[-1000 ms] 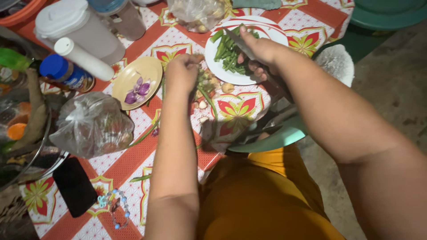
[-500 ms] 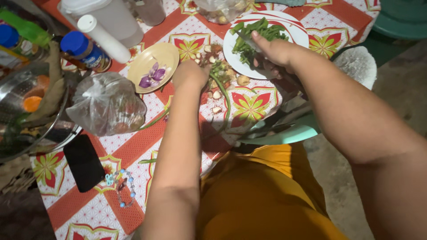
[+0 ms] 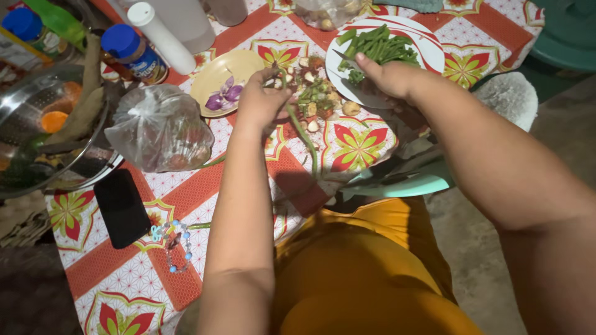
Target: The person snaps green beans by hand and uses a knife to trim ends, placing the pieces onto a white plate while discarding scraps on the table.
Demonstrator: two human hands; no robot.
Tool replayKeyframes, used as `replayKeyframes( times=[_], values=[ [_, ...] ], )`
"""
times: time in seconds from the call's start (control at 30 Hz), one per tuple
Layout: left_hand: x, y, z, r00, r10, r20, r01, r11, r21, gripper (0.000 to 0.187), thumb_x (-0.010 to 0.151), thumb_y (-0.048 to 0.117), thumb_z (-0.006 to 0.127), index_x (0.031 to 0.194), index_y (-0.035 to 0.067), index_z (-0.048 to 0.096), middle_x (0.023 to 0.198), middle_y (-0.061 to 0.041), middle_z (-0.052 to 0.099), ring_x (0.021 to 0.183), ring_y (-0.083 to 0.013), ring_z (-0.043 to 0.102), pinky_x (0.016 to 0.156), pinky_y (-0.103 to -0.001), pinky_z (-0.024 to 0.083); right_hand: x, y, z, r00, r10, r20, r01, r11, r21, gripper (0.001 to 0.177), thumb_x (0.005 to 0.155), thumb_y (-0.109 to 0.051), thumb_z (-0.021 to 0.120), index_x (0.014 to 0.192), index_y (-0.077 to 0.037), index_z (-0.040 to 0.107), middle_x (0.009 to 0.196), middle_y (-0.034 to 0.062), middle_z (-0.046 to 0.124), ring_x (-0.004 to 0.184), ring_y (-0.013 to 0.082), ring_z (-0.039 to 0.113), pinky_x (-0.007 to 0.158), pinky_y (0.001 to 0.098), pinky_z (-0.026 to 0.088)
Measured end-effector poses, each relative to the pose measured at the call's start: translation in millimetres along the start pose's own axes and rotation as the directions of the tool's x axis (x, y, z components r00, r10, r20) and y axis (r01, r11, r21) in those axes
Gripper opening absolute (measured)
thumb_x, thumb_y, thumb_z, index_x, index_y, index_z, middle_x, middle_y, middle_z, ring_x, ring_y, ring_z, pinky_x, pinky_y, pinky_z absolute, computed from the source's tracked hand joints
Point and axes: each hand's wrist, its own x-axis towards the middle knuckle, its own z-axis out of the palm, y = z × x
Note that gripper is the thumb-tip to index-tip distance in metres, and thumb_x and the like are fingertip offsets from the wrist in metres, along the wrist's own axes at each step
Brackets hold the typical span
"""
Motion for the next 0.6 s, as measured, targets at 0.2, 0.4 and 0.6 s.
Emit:
replayKeyframes(
  times=[0.2, 0.4, 0.6],
  values=[
    [-15.5, 11.2, -12.1, 0.966, 0.020, 0.258, 0.006, 0.995, -0.103, 0.034, 0.096, 0.007, 0.061, 0.129, -0.001, 0.057, 0.097, -0.008, 0.075, 0.080, -0.0147, 0.073, 0.067, -0.027, 0.059, -26.3, -42.1, -3.0, 0.977, 0.119, 0.176, -0.144, 0.980, 0.136, 0.097, 0.100, -0.082, 0.036, 0.101, 0.010, 0.065, 0.063, 0.0087, 0.050, 0.054, 0.0230, 0.047, 0.055, 0.0437, 0.041],
    [-38.9, 13.1, -33.0, 0.923, 0.073, 0.378, -0.094, 0.995, 0.039, 0.028, 0.094, 0.005, 0.058, 0.121, 0.003, 0.064, 0.090, -0.005, 0.074, 0.077, -0.0116, 0.068, 0.066, -0.028, 0.057, -36.9, -91.5, -4.0, 0.964, 0.046, 0.263, -0.170, 0.866, 0.469, 0.059, 0.099, -0.070, 0.041, 0.110, -0.017, 0.065, 0.060, 0.0013, 0.051, 0.047, 0.0135, 0.044, 0.048, 0.0330, 0.033],
    [-51.0, 3.4, -56.7, 0.932, 0.032, 0.361, -0.209, 0.861, 0.463, 0.023, 0.084, 0.006, 0.067, 0.106, 0.005, 0.073, 0.084, -0.005, 0.074, 0.077, -0.0131, 0.068, 0.070, -0.031, 0.055, -18.1, -101.7, 19.4, 0.952, -0.218, 0.214, -0.079, 0.501, 0.862, 0.020, 0.099, -0.027, 0.063, 0.094, -0.009, 0.056, 0.067, 0.0008, 0.052, 0.050, 0.0139, 0.046, 0.051, 0.0334, 0.045]
  ],
)
